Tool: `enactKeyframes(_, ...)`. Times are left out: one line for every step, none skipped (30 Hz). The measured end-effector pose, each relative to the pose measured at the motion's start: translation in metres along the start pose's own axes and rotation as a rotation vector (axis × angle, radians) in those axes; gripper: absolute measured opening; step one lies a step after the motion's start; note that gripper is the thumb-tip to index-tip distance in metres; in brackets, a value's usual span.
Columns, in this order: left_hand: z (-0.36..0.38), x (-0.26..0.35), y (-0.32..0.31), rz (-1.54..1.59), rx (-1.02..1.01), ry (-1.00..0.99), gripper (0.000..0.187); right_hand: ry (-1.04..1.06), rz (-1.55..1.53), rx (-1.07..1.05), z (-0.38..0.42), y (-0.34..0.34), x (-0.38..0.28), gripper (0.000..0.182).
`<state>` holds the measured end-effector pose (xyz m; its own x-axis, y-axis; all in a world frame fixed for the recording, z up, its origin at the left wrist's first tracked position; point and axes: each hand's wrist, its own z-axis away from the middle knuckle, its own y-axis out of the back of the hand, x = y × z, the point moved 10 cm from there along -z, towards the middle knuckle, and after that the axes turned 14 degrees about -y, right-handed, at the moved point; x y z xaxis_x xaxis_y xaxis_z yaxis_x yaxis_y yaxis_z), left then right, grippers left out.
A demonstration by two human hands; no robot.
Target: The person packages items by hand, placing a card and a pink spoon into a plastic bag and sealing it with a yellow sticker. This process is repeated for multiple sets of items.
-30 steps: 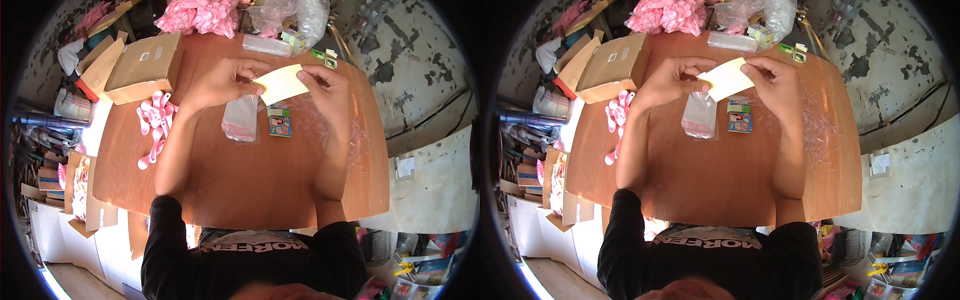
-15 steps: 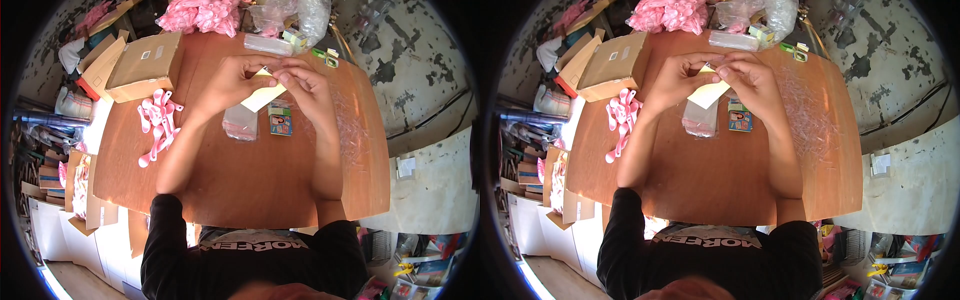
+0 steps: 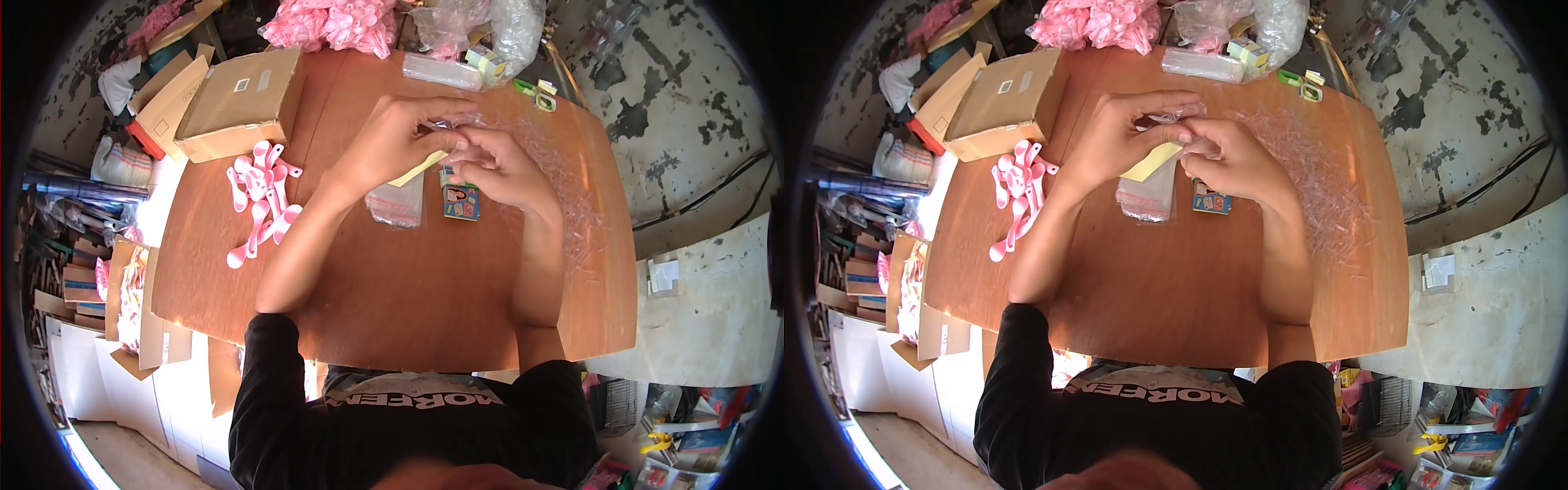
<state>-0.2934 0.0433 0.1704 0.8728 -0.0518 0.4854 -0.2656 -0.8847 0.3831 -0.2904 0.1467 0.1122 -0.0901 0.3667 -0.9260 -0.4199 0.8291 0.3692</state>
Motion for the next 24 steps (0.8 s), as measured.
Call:
enactKeyframes(0.0,0.0,0.0,-0.001,0.001,0.002,0.038,-0.029,0.036,0.027,0.001,-0.001,0.0,0.026)
enactKeyframes(0.0,0.002,-0.002,-0.023,-0.026,-0.03,0.041,-0.056,0.073,0.051,0.0,-0.002,0.0,0.024)
enactKeyframes(0.0,0.004,-0.004,-0.047,-0.052,-0.058,0.044,-0.055,0.073,0.042,-0.002,-0.002,0.004,0.024)
enactKeyframes(0.001,0.004,-0.001,-0.059,-0.045,-0.048,0.044,0.039,0.163,0.129,-0.003,0.005,0.001,0.02)
enactKeyframes(0.002,0.003,-0.004,-0.022,-0.076,-0.021,0.047,0.138,0.248,0.208,-0.004,0.009,-0.006,0.016)
enactKeyframes(0.004,0.002,-0.006,0.012,-0.102,0.011,0.051,0.148,0.242,0.177,-0.005,0.003,-0.008,0.016)
enactKeyframes(0.004,0.006,-0.005,-0.049,-0.11,-0.102,0.051,0.153,0.064,0.222,0.001,0.008,-0.014,0.015)
enactKeyframes(0.006,-0.001,0.0,-0.071,-0.096,-0.078,0.051,0.149,-0.115,0.266,0.003,0.01,-0.018,0.013)
enactKeyframes(0.006,-0.002,0.01,-0.168,-0.054,-0.096,0.046,0.151,-0.121,0.234,0.001,-0.002,-0.028,0.013)
enactKeyframes(0.006,0.005,0.021,-0.261,-0.015,-0.118,0.042,0.239,-0.203,0.494,0.012,0.015,-0.042,0.015)
enactKeyframes(0.009,-0.005,0.03,-0.255,-0.041,0.046,0.037,0.323,-0.283,0.759,0.028,0.029,-0.047,0.017)
enactKeyframes(0.009,-0.002,0.038,-0.265,-0.032,0.057,0.037,0.323,-0.284,0.741,0.021,0.026,-0.043,0.017)
enactKeyframes(0.008,0.0,0.05,-0.265,0.029,0.054,0.037,0.302,-0.302,0.774,0.013,0.029,-0.029,0.019)
enactKeyframes(0.01,0.001,0.06,-0.265,0.09,0.052,0.037,0.281,-0.32,0.807,0.004,0.029,-0.015,0.02)
enactKeyframes(0.011,0.004,0.067,-0.27,0.131,0.005,0.036,0.244,-0.179,0.696,-0.018,0.009,-0.01,0.015)
enactKeyframes(0.012,0.004,0.07,-0.283,0.137,0.016,0.036,0.084,-0.097,0.548,-0.051,-0.014,0.02,0.023)
enactKeyframes(0.012,0.006,0.072,-0.247,0.146,0.02,0.036,0.153,0.242,0.392,-0.077,-0.045,0.033,0.022)
enactKeyframes(0.012,0.006,0.072,-0.209,0.155,0.024,0.035,0.306,0.269,0.414,-0.081,-0.075,0.015,0.026)
enactKeyframes(0.011,0.011,0.074,-0.247,0.178,-0.049,0.035,0.3,0.414,0.399,-0.113,-0.103,0.041,0.029)
enactKeyframes(0.012,0.011,0.076,-0.258,0.178,-0.041,0.035,0.299,0.559,0.385,-0.145,-0.127,0.065,0.033)
enactKeyframes(0.012,0.015,0.076,-0.258,0.174,-0.045,0.035,0.304,0.552,0.375,-0.158,-0.138,0.06,0.033)
enactKeyframes(0.012,0.017,0.077,-0.258,0.171,-0.047,0.035,0.333,0.338,0.205,-0.168,-0.155,0.052,0.033)
enactKeyframes(0.013,0.016,0.078,-0.24,0.171,-0.053,0.034,0.356,0.124,0.035,-0.178,-0.172,0.045,0.035)
enactKeyframes(0.012,0.016,0.08,-0.252,0.173,-0.049,0.034,0.364,0.119,0.025,-0.193,-0.182,0.04,0.035)
